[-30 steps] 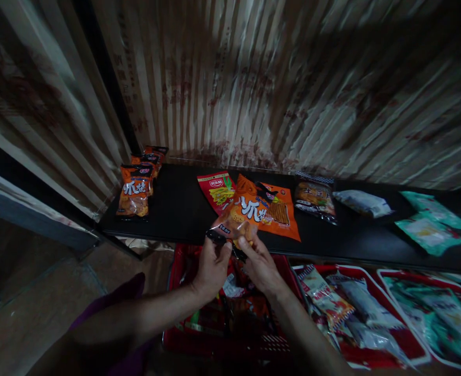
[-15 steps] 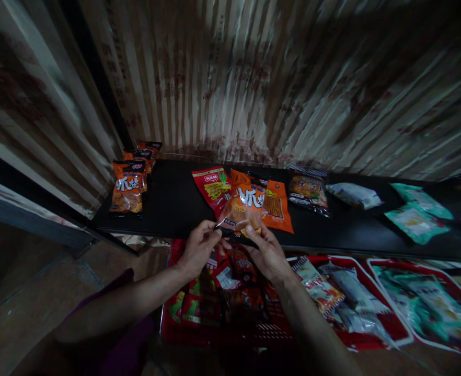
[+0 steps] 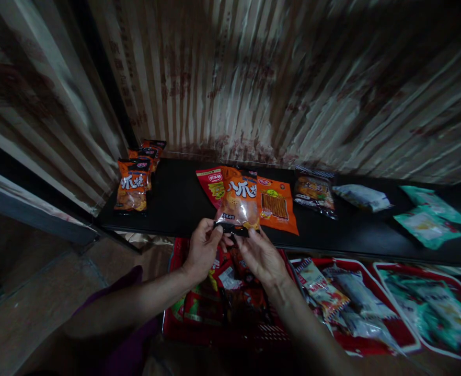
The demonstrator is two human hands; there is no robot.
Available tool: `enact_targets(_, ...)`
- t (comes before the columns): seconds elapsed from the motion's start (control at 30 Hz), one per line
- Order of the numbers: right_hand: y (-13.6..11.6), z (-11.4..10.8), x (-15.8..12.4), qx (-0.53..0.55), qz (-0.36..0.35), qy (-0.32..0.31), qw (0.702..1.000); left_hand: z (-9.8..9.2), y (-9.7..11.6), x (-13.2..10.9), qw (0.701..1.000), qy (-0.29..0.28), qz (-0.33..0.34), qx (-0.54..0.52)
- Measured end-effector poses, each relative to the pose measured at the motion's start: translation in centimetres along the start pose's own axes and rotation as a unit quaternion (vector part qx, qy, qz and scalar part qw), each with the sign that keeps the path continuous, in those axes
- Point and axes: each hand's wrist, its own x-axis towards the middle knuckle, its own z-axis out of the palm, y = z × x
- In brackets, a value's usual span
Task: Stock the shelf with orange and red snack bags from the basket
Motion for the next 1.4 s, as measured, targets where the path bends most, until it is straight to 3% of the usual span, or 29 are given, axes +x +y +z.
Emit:
enact_targets(0.3,0.8,1.0,-0.8,-0.011,0.035,-0.062,0.997,0.2,-0.4,-0.8,0.999,-0.025,0.012,0.039)
enact_targets(0.63,1.0,0.8,-0.4,-0.028,0.024,0.057,0.998,-0.4,-0.6,-0.5,0.994,-0.03,-0.02,0.103)
enact_targets(0.73,1.0,0.7,-0.3,-0.028,0.02,0.099,0.994,-0.8,-0.2,0.0,0.994,0.003,-0.018,0.109)
enact_targets(0.87,1.0,0.8,-0.6,-0.029,0.022,0.144,0.989,-1.1,0.2,1.5,0.996,0.068,-0.035,0.034)
enact_targets(1.07,1.4,1.1,-1.0,-0.021,0.054,0.147,0.987,-0.8,0.7,2.6,0.981,0.035,-0.126,-0.144)
enact_targets(1.4,1.9,1.6,-1.1,-0.03,0.102,0.127,0.986,-0.7,0.3,2.4,0.98,0.064,-0.143,-0.126)
